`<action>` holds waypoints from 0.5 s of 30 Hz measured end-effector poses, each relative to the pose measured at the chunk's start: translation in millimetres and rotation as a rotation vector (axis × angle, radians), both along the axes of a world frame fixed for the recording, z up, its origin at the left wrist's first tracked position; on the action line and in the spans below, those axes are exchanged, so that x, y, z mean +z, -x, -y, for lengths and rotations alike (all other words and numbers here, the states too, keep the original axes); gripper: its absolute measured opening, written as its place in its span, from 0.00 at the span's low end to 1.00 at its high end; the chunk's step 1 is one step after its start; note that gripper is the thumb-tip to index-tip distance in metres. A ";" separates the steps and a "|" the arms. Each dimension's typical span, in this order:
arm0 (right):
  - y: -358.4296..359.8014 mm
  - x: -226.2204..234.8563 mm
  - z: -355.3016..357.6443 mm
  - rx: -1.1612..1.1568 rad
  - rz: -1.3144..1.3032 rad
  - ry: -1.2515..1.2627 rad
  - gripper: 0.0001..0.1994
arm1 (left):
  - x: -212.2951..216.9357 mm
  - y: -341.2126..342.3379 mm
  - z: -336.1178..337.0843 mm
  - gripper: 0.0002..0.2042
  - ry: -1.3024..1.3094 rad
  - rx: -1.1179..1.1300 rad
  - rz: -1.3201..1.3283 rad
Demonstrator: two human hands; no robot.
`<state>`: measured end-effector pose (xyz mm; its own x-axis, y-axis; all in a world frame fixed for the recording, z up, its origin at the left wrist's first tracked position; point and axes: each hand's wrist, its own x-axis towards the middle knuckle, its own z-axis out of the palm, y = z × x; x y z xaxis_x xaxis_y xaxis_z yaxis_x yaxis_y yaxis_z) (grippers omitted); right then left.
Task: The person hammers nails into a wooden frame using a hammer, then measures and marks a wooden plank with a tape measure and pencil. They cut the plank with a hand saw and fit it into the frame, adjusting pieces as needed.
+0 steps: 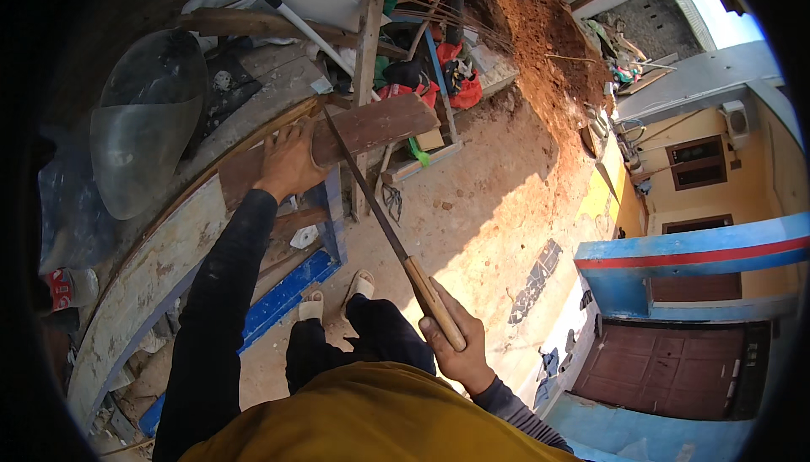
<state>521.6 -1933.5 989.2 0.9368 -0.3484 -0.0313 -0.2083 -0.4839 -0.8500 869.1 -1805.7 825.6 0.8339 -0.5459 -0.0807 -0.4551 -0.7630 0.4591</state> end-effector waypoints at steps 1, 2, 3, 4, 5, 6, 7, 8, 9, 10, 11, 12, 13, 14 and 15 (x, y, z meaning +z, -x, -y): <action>2.6 9.9 -2.3 0.040 0.075 0.012 0.29 | -2.6 0.6 -0.5 0.53 -0.012 -0.005 0.012; -10.5 12.3 -2.1 0.019 -0.015 0.021 0.29 | -3.5 0.0 -0.9 0.53 -0.016 -0.001 0.018; -26.5 12.9 -1.4 0.031 -0.031 0.030 0.29 | -3.9 1.3 -0.6 0.53 -0.009 0.015 0.067; -60.7 -1.9 7.0 -0.011 -0.101 0.009 0.28 | -4.0 2.9 -0.4 0.52 -0.002 0.003 0.050; -98.2 -20.2 16.8 -0.005 -0.114 0.002 0.28 | -2.8 3.4 -0.2 0.52 0.007 0.007 0.052; -139.8 -42.4 21.6 0.062 0.022 0.054 0.27 | -0.6 4.6 -0.3 0.52 0.025 0.011 0.055; -159.3 -57.3 24.4 0.080 0.025 0.055 0.27 | 2.7 6.9 -1.5 0.52 -0.016 0.023 0.053; -175.9 -68.7 28.3 0.102 0.074 0.048 0.28 | 7.4 5.9 -0.9 0.52 -0.031 0.034 0.066; -184.6 -76.5 31.4 0.071 0.042 0.047 0.28 | 11.4 5.9 2.0 0.52 -0.077 0.041 0.068; -190.0 -81.6 32.2 0.065 0.087 0.046 0.29 | 14.8 5.7 3.7 0.53 -0.016 0.040 0.012; -187.0 -80.6 32.4 0.083 0.203 0.069 0.30 | 17.5 6.6 8.8 0.53 0.012 0.014 0.010; -179.5 -75.9 31.0 0.061 0.176 0.057 0.32 | 19.3 8.5 13.3 0.53 0.018 0.014 0.030; -174.8 -69.3 30.3 0.033 0.118 0.049 0.32 | 20.8 9.8 18.1 0.54 0.026 -0.001 0.044; -169.8 -62.4 30.3 0.023 0.125 0.051 0.32 | 21.9 9.3 21.3 0.54 0.026 0.008 0.053; -168.2 -57.4 31.4 0.019 0.138 0.048 0.32 | 21.7 10.3 24.7 0.54 0.029 0.002 0.044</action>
